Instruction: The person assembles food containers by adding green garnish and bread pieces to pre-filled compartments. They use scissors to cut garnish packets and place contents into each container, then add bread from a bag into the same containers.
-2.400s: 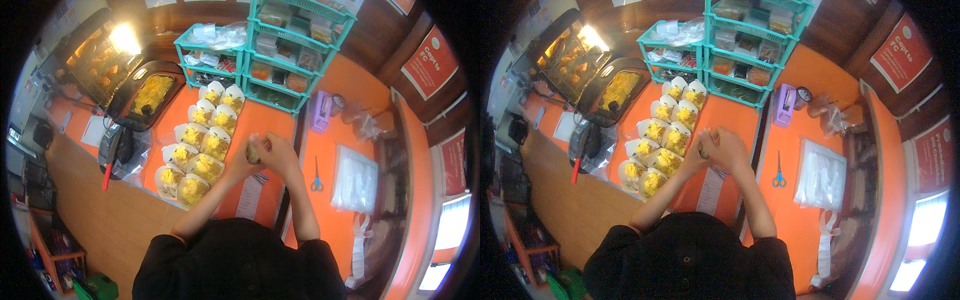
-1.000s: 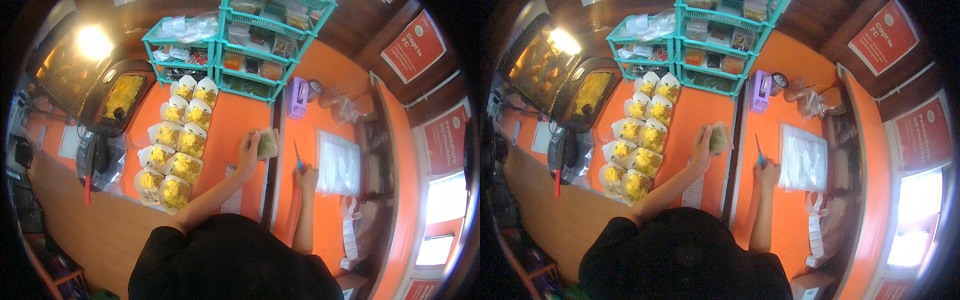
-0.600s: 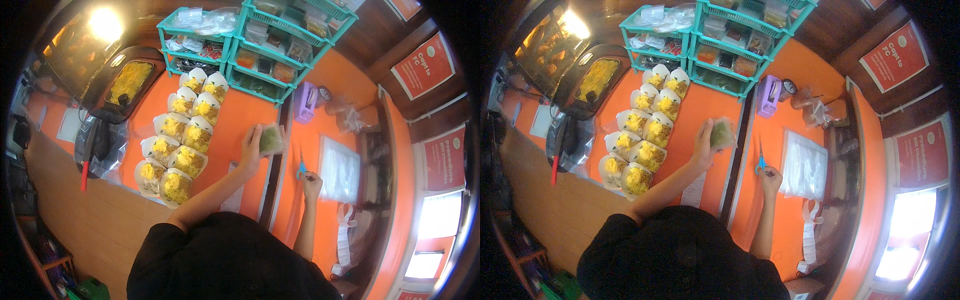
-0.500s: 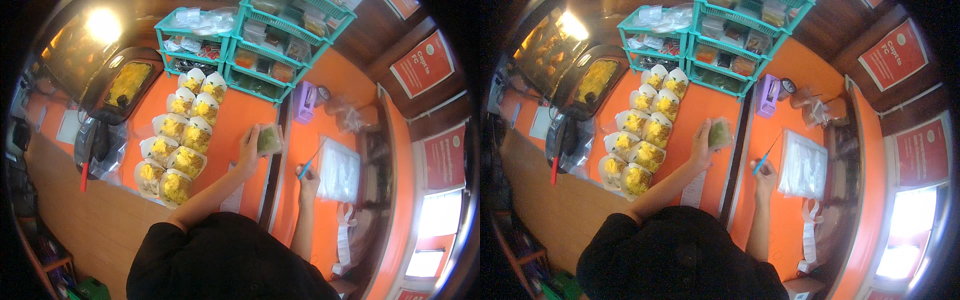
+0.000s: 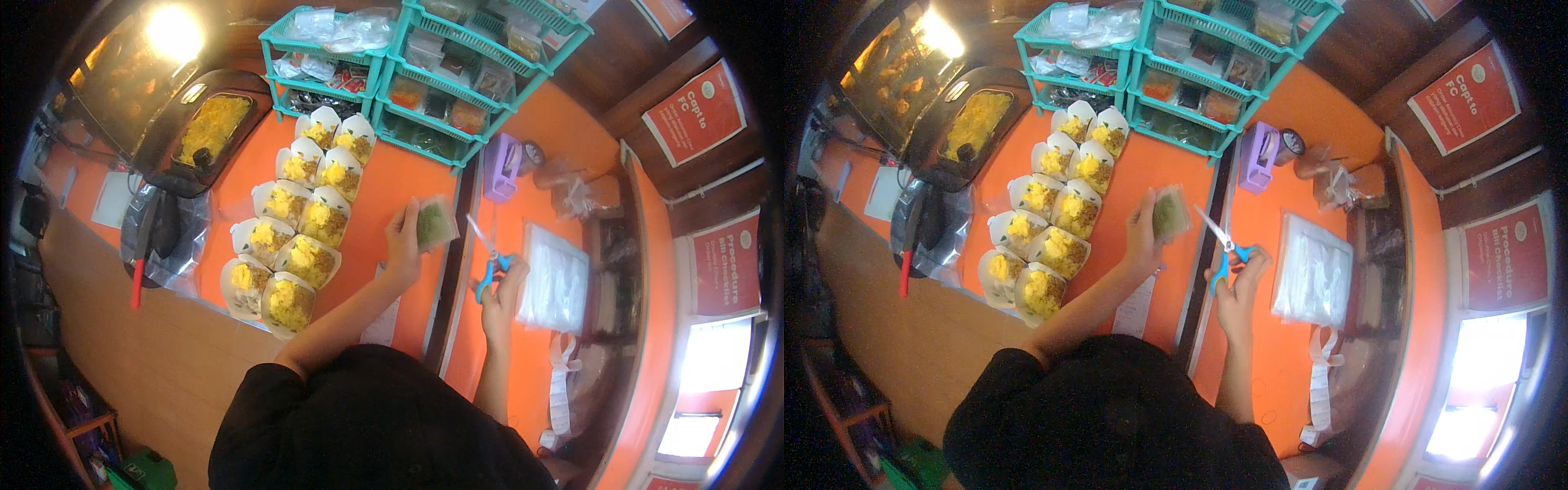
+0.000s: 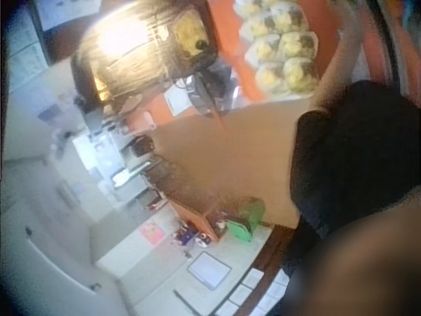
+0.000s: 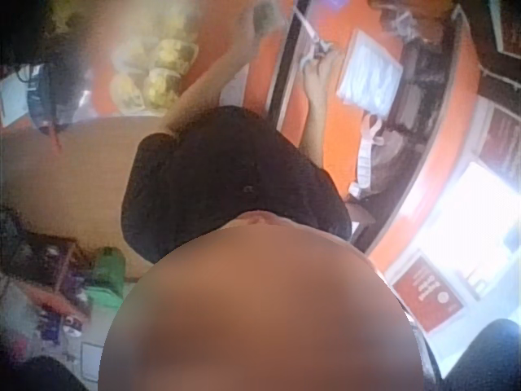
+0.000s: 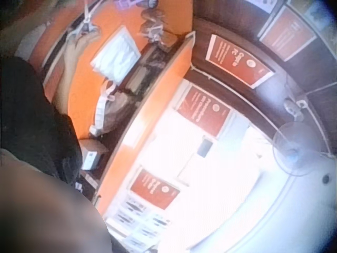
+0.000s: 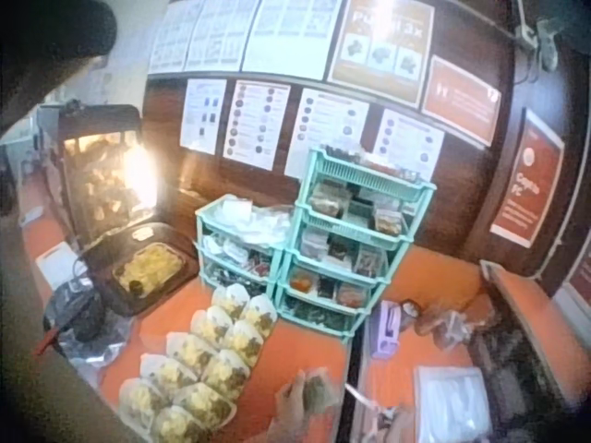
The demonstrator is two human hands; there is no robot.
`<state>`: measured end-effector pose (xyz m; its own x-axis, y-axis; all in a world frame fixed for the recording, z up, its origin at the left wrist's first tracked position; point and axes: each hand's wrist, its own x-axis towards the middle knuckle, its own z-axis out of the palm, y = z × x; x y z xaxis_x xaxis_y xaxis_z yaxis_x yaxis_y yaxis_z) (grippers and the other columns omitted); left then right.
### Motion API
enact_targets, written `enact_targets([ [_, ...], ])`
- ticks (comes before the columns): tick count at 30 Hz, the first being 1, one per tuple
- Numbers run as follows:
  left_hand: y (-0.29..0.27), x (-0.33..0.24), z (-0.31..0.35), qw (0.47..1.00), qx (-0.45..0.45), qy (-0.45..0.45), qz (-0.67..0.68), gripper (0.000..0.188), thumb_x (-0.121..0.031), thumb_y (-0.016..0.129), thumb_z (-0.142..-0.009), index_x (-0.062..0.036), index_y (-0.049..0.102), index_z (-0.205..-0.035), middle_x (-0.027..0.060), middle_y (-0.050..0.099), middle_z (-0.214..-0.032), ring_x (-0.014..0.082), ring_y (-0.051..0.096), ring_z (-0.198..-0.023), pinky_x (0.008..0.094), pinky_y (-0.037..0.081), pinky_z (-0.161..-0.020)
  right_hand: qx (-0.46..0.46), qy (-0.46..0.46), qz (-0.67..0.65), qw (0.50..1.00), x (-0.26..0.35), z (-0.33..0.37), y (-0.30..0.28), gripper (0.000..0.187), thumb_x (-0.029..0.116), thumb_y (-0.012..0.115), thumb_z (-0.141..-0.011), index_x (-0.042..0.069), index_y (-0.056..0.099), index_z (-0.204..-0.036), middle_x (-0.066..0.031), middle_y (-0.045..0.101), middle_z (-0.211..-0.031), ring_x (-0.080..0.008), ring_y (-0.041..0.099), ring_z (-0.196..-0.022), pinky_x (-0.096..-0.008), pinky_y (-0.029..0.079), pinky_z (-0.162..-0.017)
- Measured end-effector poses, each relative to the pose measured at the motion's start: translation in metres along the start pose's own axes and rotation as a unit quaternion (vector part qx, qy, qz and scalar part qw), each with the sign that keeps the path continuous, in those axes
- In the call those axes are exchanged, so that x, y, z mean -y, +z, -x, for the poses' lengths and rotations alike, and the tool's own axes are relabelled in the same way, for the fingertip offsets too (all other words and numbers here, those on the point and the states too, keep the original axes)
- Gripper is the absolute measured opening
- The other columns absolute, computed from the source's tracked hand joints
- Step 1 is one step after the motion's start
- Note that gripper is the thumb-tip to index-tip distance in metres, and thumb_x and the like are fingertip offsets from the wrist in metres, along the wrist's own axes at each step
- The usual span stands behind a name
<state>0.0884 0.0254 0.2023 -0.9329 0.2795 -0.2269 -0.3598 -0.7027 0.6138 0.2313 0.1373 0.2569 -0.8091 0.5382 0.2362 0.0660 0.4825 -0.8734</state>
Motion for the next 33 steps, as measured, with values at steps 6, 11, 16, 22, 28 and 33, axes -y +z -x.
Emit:
enact_targets([
  [6, 0.003, -0.002, -0.006, 1.0, 0.015, 0.022, 0.016, 0.03, -0.037, 0.056, -0.103, -0.009, 0.067, -0.101, -0.0006, 0.063, -0.081, 0.0074, 0.058, -0.061, 0.0236, 0.043, -0.043, 0.12, -0.001, 0.126, 0.985, 0.001, 0.015, -0.002, 0.051, 0.019, 0.084, -0.071, -0.002, 0.048, -0.101, -0.0127, 0.047, -0.098, -0.0229, 0.052, -0.086, -0.0389, 0.047, -0.073],
  [11, 0.003, 0.001, -0.002, 0.989, 0.013, 0.116, -0.088, 0.027, -0.031, 0.058, -0.103, -0.0063, 0.069, -0.098, -0.0009, 0.064, -0.082, 0.0062, 0.059, -0.064, 0.0232, 0.043, -0.043, 0.128, 0.034, 0.133, 0.982, 0.025, 0.001, 0.011, 0.045, 0.023, 0.087, -0.07, 0.002, 0.05, -0.086, -0.0086, 0.054, -0.076, -0.0185, 0.052, -0.064, -0.0357, 0.046, -0.062],
  [16, 0.006, -0.004, 0.005, 0.987, 0.019, 0.148, -0.066, 0.029, -0.03, 0.058, -0.103, -0.0051, 0.071, -0.097, 0.0001, 0.064, -0.079, 0.0054, 0.056, -0.058, 0.0226, 0.042, -0.041, 0.173, 0.112, 0.129, 0.97, 0.039, 0.004, 0.014, 0.038, 0.025, 0.082, -0.08, 0.002, 0.053, -0.083, -0.0072, 0.058, -0.07, -0.0155, 0.056, -0.066, -0.0333, 0.048, -0.064],
  [22, 0.007, 0.001, 0.009, 0.989, 0.014, 0.131, -0.065, 0.028, -0.03, 0.059, -0.102, -0.0051, 0.071, -0.096, -0.0004, 0.062, -0.075, 0.0052, 0.053, -0.054, 0.0228, 0.04, -0.04, 0.156, 0.097, 0.181, 0.966, 0.042, 0.011, 0.018, 0.037, 0.03, 0.076, -0.086, 0.001, 0.054, -0.082, -0.0079, 0.058, -0.066, -0.0145, 0.054, -0.063, -0.034, 0.046, -0.059],
  [28, 0.006, 0.013, -0.002, 0.991, 0.008, 0.123, -0.061, 0.026, -0.03, 0.062, -0.101, -0.0058, 0.071, -0.095, -0.0025, 0.061, -0.075, 0.0039, 0.052, -0.057, 0.0215, 0.039, -0.043, 0.153, 0.107, 0.177, 0.966, 0.044, 0.022, 0.008, 0.031, 0.023, 0.07, -0.09, 0.0, 0.053, -0.078, -0.0068, 0.056, -0.061, -0.0115, 0.05, -0.059, -0.0317, 0.039, -0.053],
  [33, -0.005, 0.0, 0.012, 0.994, 0.006, 0.095, -0.051, 0.024, -0.028, 0.062, -0.101, -0.0065, 0.07, -0.093, -0.0028, 0.062, -0.077, 0.0046, 0.054, -0.062, 0.0222, 0.045, -0.05, 0.14, 0.087, 0.074, 0.984, 0.039, 0.037, 0.009, 0.036, 0.021, 0.076, -0.083, 0.0, 0.05, -0.07, -0.0144, 0.052, -0.06, -0.019, 0.049, -0.054, -0.037, 0.041, -0.053],
])
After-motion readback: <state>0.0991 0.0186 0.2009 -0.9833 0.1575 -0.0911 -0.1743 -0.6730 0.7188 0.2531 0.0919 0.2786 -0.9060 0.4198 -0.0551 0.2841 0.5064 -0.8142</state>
